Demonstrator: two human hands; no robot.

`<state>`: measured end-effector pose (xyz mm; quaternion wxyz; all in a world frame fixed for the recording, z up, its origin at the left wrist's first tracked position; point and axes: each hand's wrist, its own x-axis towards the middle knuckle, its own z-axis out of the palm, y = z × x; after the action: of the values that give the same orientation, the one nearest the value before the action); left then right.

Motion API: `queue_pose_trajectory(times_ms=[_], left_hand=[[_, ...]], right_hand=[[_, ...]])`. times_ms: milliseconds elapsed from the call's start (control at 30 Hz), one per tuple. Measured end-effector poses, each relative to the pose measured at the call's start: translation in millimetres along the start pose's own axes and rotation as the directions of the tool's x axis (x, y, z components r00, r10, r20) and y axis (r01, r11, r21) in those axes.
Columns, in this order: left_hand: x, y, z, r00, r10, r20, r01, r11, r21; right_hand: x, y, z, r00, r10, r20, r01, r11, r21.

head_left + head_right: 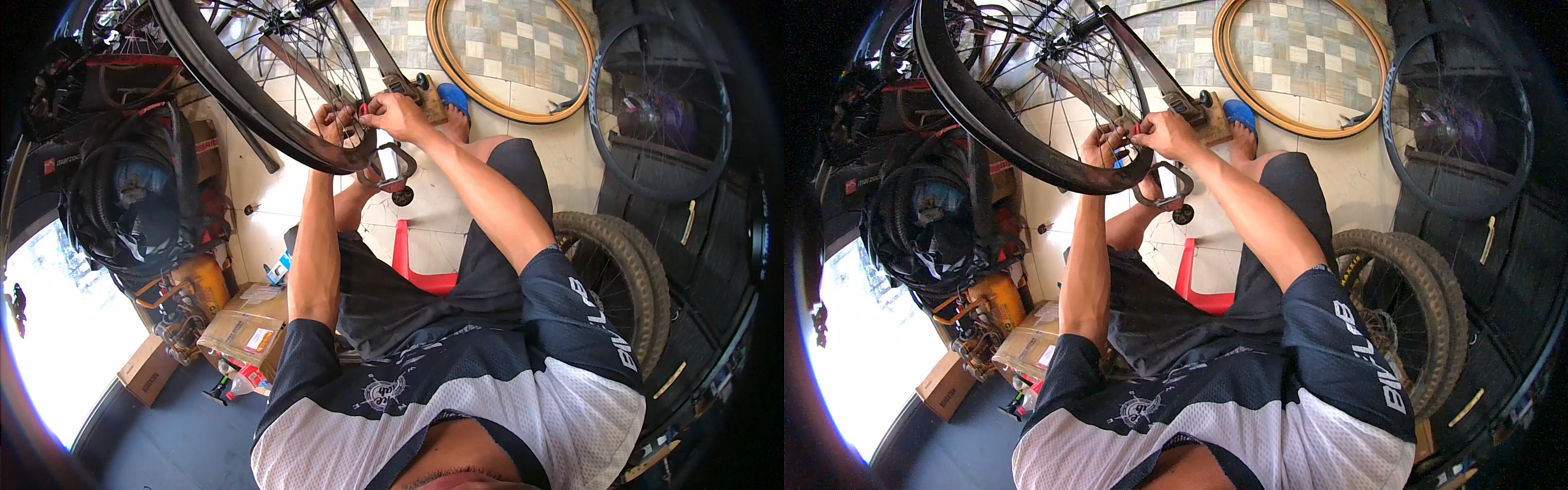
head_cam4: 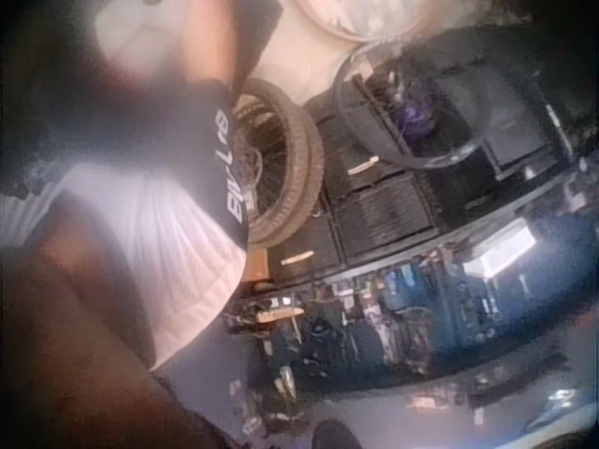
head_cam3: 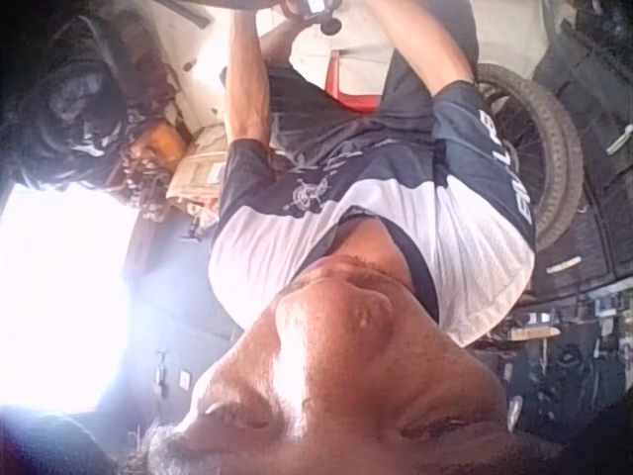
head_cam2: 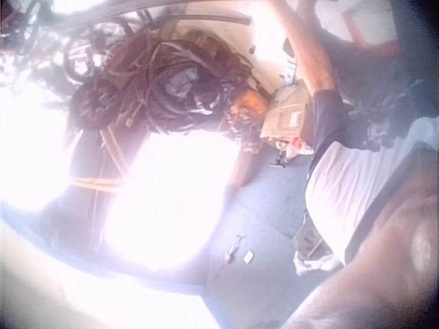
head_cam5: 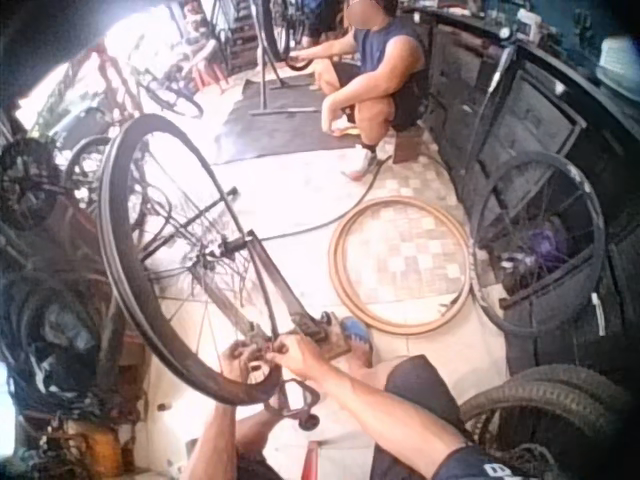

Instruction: The person sits on a stool and uses a spoke wrench to adjust the tension of spokes on a bicycle wheel mounted on a truing stand. They rotate the wheel and make incremental adjustments to multiple spokes around the rim.

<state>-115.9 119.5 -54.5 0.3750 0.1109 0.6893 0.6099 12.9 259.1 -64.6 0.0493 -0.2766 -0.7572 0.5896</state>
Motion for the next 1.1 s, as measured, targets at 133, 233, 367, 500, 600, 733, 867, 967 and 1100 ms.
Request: queue_pose_trajectory(times_ms=[133,233,367,500,600,733,867,967,1100], left_hand=[[6,-9,-10,0.999,0.048,0.025,-0.048,0.999,0.001],[3,-6,-9,0.997,0.001,0.074,0.000,1.000,-0.016],[-4,10,-15,0.952,-0.248,0.181,0.252,0.968,0.005],[-10,16,-11,0.966,-0.224,0.132,0.204,0.968,0.148],[-13,21,-6,0.993,-0.083,0.080,0.041,0.906,0.422],[-17,21,10,0.914,0.310,0.261,-0.397,0.552,0.733],[-7,18,6,0.731,0.515,0.449,-0.608,0.192,0.770],[-5,24,3,0.719,0.423,0.551,-0.623,0.041,0.781],[-12,31,8,0.997,0.077,0.008,-0.067,0.808,0.585]], right_hand=[[-5,-12,1,0.998,-0.064,-0.009,0.064,0.998,0.012],[-7,-14,0,0.993,-0.116,0.005,0.116,0.993,-0.012],[-9,-14,0,0.983,-0.180,0.033,0.182,0.979,-0.087],[-8,-17,-2,0.988,-0.134,0.075,0.134,0.991,0.000],[-7,-14,-2,0.993,-0.076,0.093,0.072,0.997,0.041],[-5,-4,0,0.995,-0.087,0.053,0.088,0.996,-0.020],[-6,-15,9,0.978,-0.195,0.068,0.187,0.975,0.119],[-8,-20,11,0.984,-0.176,-0.031,0.175,0.984,-0.029],[-13,-26,12,0.984,-0.170,-0.045,0.171,0.985,0.016]])
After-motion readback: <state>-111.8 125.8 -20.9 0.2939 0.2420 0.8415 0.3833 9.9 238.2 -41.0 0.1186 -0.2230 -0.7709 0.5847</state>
